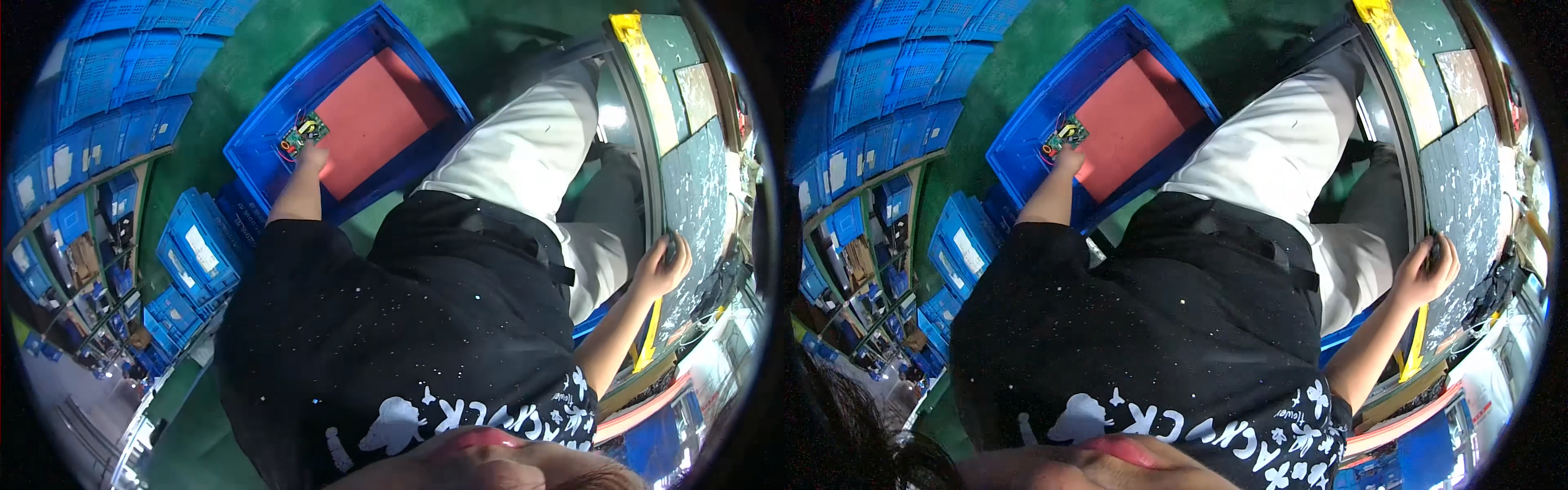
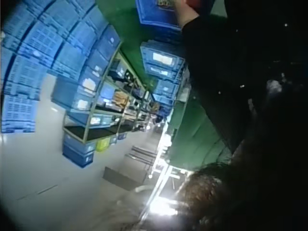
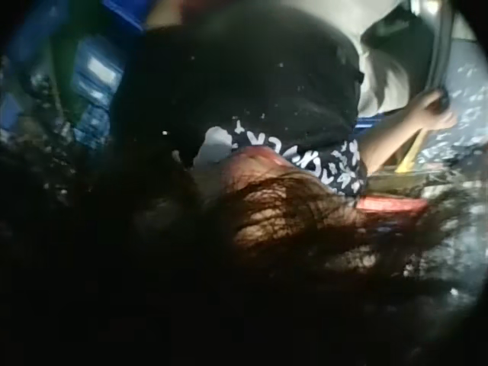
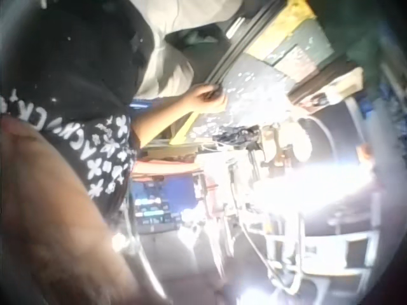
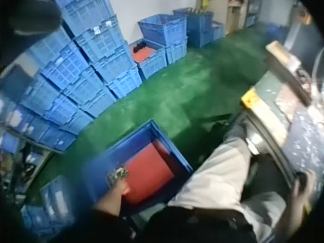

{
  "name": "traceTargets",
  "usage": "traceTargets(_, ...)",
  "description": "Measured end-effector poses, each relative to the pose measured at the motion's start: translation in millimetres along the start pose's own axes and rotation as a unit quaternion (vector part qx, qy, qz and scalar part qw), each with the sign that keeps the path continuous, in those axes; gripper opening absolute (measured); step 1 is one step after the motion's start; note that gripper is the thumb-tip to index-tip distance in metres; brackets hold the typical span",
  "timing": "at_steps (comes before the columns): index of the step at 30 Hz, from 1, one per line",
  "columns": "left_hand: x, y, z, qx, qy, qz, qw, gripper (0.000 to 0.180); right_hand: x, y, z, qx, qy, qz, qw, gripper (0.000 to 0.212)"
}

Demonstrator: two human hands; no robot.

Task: The recorder is at an assembly station, taking circuit boards from bins, using a handheld tool to perform assembly or testing, and organizing them onto foam pads and back into bins.

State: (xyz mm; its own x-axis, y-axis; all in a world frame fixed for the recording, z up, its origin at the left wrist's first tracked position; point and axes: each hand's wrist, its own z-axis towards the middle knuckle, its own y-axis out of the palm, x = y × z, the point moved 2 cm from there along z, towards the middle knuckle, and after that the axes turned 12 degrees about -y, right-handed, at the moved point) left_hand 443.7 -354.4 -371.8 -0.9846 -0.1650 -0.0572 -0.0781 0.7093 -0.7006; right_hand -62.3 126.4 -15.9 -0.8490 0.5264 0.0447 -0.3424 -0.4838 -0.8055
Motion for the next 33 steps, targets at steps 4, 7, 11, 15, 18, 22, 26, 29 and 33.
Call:
traceTargets(4,43,4,10,0.073,-0.007,-0.050,0.996,0.068,3,-6,-7,-0.016,0.018,0.004,1.000,0.015)
traceTargets(7,-4,-5,67,0.117,-0.072,-0.152,0.979,0.085,5,7,-4,0.001,0.046,0.067,0.997,0.015)
traceTargets(11,15,22,88,0.035,-0.019,-0.304,0.952,0.089,13,-1,-11,-0.016,0.054,0.062,0.996,0.015)
traceTargets(15,33,37,103,-0.050,-0.073,-0.336,0.938,0.079,11,-11,-11,-0.023,0.059,0.045,0.997,0.013)
traceTargets(18,-13,31,158,0.026,-0.018,-0.408,0.912,0.068,15,1,-6,-0.008,0.063,0.077,0.995,0.013)
traceTargets(22,-11,39,147,0.051,-0.077,-0.494,0.864,0.052,17,1,-13,0.002,0.064,0.074,0.995,0.014)
traceTargets(26,10,18,62,0.110,-0.006,-0.395,0.912,0.033,15,-3,-15,0.000,0.068,0.055,0.996,0.015)
traceTargets(29,15,-5,16,0.067,0.003,-0.457,0.887,0.031,14,3,-10,0.026,0.044,0.058,0.997,0.016)
traceTargets(33,81,-56,-82,-0.120,0.067,-0.460,0.877,0.031,10,-4,-9,0.055,0.051,0.043,0.996,0.019)
